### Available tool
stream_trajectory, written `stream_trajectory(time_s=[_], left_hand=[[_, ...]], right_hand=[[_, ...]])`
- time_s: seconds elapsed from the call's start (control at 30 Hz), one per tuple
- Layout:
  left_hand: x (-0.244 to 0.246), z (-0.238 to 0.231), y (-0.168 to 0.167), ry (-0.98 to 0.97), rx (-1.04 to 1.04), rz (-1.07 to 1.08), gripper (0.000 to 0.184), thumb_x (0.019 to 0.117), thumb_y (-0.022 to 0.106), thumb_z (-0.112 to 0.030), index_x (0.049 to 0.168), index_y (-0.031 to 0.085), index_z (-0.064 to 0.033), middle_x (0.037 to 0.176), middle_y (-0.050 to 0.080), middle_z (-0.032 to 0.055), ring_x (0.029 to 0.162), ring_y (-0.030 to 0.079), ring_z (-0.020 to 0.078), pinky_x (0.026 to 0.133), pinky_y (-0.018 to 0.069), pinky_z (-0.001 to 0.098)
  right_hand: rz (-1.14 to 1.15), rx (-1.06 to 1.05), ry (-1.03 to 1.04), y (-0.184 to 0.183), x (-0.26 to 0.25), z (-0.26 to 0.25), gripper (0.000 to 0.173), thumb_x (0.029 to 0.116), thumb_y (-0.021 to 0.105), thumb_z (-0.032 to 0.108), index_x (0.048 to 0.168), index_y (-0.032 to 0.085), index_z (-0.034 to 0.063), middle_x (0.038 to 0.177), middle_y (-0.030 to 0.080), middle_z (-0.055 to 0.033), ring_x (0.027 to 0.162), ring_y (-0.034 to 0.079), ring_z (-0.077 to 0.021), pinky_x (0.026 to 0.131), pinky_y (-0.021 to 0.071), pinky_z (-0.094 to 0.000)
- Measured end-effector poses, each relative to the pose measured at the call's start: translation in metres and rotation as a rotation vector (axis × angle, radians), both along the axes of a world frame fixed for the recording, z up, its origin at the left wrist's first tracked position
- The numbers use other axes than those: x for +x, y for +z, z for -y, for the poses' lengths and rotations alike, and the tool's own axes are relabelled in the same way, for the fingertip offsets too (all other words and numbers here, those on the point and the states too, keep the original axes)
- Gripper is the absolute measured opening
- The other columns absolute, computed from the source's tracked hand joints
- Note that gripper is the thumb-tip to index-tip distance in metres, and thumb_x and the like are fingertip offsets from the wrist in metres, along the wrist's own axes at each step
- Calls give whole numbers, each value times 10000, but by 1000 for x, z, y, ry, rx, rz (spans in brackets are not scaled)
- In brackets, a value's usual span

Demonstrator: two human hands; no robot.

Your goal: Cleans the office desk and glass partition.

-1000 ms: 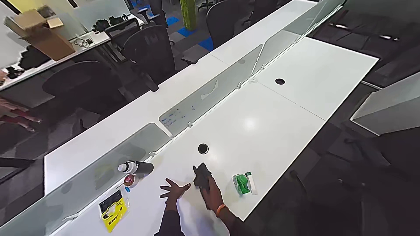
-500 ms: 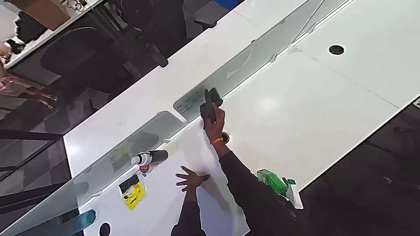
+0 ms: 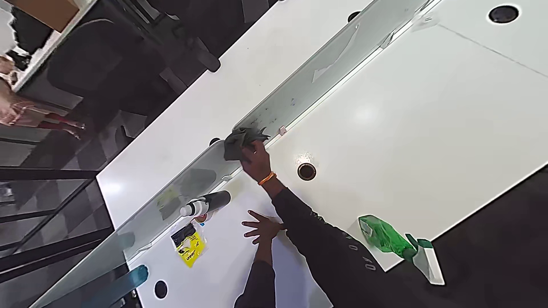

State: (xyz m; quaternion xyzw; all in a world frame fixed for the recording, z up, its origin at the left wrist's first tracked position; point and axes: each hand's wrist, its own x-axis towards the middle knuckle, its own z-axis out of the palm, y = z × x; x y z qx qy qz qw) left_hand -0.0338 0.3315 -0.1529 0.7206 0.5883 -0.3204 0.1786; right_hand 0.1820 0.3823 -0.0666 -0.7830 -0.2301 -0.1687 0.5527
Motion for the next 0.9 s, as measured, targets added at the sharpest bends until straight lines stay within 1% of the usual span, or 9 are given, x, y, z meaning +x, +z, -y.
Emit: stream_trajectory(time_s=[0.07,0.17,0.27,0.37,0.5,0.57,0.73,0.83,0.9], left_hand=[[2,-3,5,19,-32,-7,1694,488,985,-537,1614,-226,-168,1598,-274,376,1434,52,722,908,338,880],[4,-4,6,51,-52,3,1746,416,1005,-534,1618,-215,-192,1598,-298,357,1438,36,717,890,372,863],[5,-5,6,61,-47,12,1737,417,1009,-508,1620,-204,-198,1599,-291,361,1436,35,719,893,363,865],[6,-5,3,61,-46,1,1763,394,1014,-502,1617,-220,-202,1592,-323,348,1443,-3,712,908,334,878],[4,-6,-3,73,-50,18,1816,340,1022,-507,1611,-236,-195,1593,-344,325,1460,-43,687,945,303,879],[5,-6,-1,68,-58,12,1803,362,1023,-504,1610,-241,-190,1592,-339,331,1457,-31,692,939,314,876],[6,-6,1,77,-54,30,1815,340,1031,-472,1612,-232,-189,1588,-343,335,1453,-42,699,958,281,888],[7,-6,0,68,-37,24,1779,371,1023,-469,1616,-218,-194,1590,-331,343,1451,-34,701,954,286,886],[6,-5,1,51,-28,21,1724,435,1007,-464,1617,-216,-184,1588,-313,362,1443,-16,711,952,276,888]], right_hand=[[-139,-16,-66,-3,21,19,354,745,801,61,1089,750,-5,1246,630,-292,1121,657,-417,885,594,-528],[-361,114,-298,0,65,48,563,872,661,29,1424,554,2,1419,541,-244,1302,558,-349,1063,507,-488],[-287,261,-481,4,96,45,542,893,641,66,1424,569,-7,1280,568,-223,1184,568,-293,1009,508,-392],[-224,166,-264,29,58,28,553,849,691,38,1391,590,1,1337,529,-301,1193,583,-393,955,550,-492],[142,-8,31,22,29,16,250,763,770,98,1010,810,99,1001,680,-227,889,692,-335,734,606,-445],[158,-68,15,17,42,31,156,752,773,92,906,797,85,1024,689,-238,931,695,-364,766,604,-477],[-190,210,-392,20,92,50,484,820,685,10,1304,688,26,1257,583,-224,1145,598,-299,939,556,-400],[-200,173,-306,35,63,31,509,826,723,32,1330,655,1,1296,561,-284,1155,601,-371,928,560,-459],[-114,55,-138,30,28,13,409,787,791,84,1191,742,39,1197,624,-291,1051,663,-395,843,602,-492]])
